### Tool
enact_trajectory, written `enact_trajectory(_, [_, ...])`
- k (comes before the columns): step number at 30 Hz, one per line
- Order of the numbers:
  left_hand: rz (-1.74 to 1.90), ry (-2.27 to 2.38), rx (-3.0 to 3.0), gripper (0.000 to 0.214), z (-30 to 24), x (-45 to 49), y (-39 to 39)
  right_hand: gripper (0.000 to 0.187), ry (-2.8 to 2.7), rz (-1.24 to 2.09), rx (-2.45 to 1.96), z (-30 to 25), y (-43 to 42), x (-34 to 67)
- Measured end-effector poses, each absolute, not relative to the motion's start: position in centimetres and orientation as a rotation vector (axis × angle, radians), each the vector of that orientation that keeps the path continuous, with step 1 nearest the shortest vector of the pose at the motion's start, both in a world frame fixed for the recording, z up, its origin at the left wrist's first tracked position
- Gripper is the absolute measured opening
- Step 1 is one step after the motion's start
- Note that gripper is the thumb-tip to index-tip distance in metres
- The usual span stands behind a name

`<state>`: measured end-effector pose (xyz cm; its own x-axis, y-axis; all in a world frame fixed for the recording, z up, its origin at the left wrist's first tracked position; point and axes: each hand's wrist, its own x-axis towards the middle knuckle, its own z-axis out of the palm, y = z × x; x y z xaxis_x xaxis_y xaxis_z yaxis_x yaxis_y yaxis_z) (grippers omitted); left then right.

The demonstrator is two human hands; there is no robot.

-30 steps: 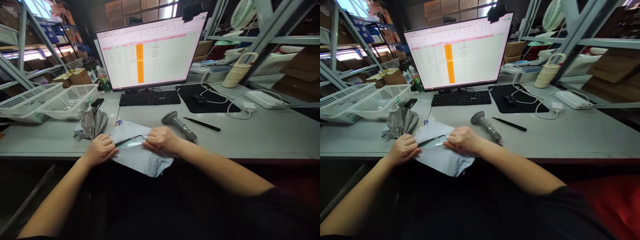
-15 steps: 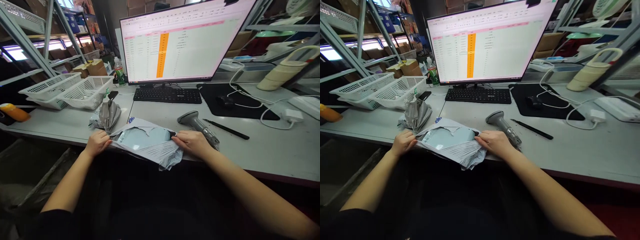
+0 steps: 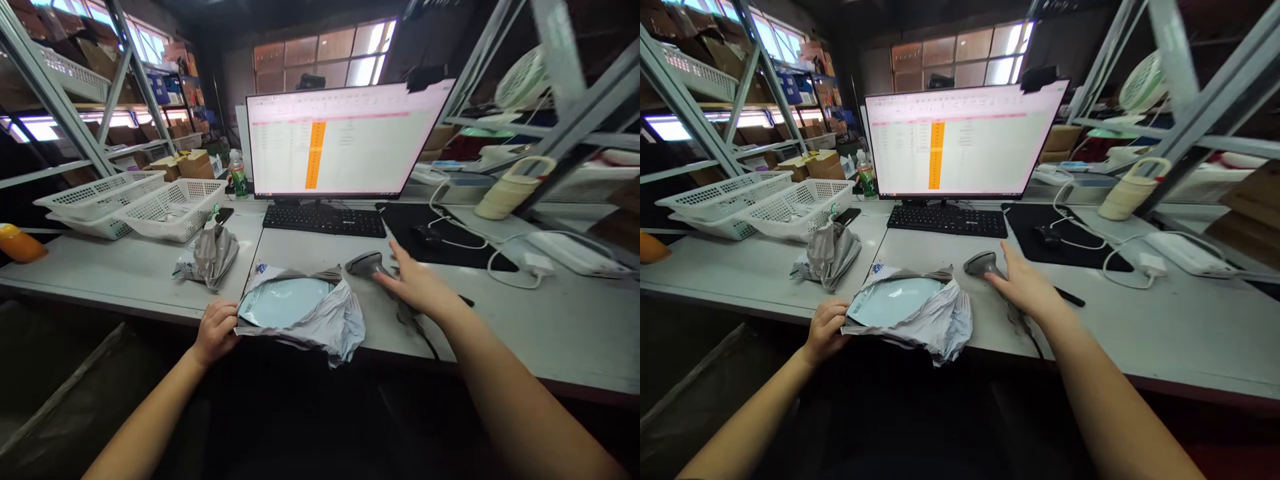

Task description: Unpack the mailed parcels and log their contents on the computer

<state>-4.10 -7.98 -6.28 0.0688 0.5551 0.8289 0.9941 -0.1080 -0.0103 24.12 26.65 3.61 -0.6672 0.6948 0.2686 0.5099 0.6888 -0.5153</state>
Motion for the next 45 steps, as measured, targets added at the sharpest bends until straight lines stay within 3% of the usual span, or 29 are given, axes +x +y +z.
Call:
enact_trajectory(3, [-0.993, -1.527, -1.71, 0.003, -7.3, -3.6, -7.4, 0.095, -2.313, 1.352, -1.119, 2.9, 28.3, 24.9])
enact_trajectory(5, [-1.024, -1.508, -1.68, 0.009, -7.6, -3.3, -7.1, 0.093, -2.146, 1.608, -1.128, 3.1, 28.3, 24.9])
enact_trajectory(9, [-1.076, -1.534, -1.606, 0.032, -7.8, -2.8, -6.8, 0.078, -2.1, 1.71, -0.936, 6.0, 25.9, 24.3])
enact_trajectory(12, [-1.089, -1.564, -1.578, 0.036, -8.0, -2.6, -6.7, 0.074, -2.23, 1.831, -0.646, 8.9, 22.6, 23.2])
enact_trajectory(16, [-1.074, -1.599, -1.578, 0.029, -8.2, -2.4, -6.7, 0.083, -2.474, 1.943, -0.4, 10.8, 18.2, 21.5])
enact_trajectory(24, [-1.034, -1.656, -1.614, 0.012, -8.1, -2.4, -7.3, 0.078, -2.613, 2.004, -0.116, 11.6, 14.5, 21.0])
enact_trajectory(30, [-1.029, -1.614, -1.533, 0.019, -9.0, -2.2, -7.8, 0.088, -2.508, 1.868, -0.306, 12.2, 16.5, 23.8])
enact_trajectory(37, [-0.938, -1.582, -1.553, 0.023, -8.7, -2.4, -8.3, 0.083, -2.402, 1.487, -0.86, 5.4, 25.3, 24.3])
enact_trajectory(40, [-0.951, -1.591, -1.576, 0.025, -8.7, -2.6, -8.3, 0.061, -2.615, 1.137, -1.021, 3.5, 29.2, 23.0])
enact_trajectory(45, [-0.979, -1.56, -1.632, 0.054, -8.7, -3.1, -8.4, 0.052, -2.775, 0.488, -1.088, 4.1, 35.3, 17.9])
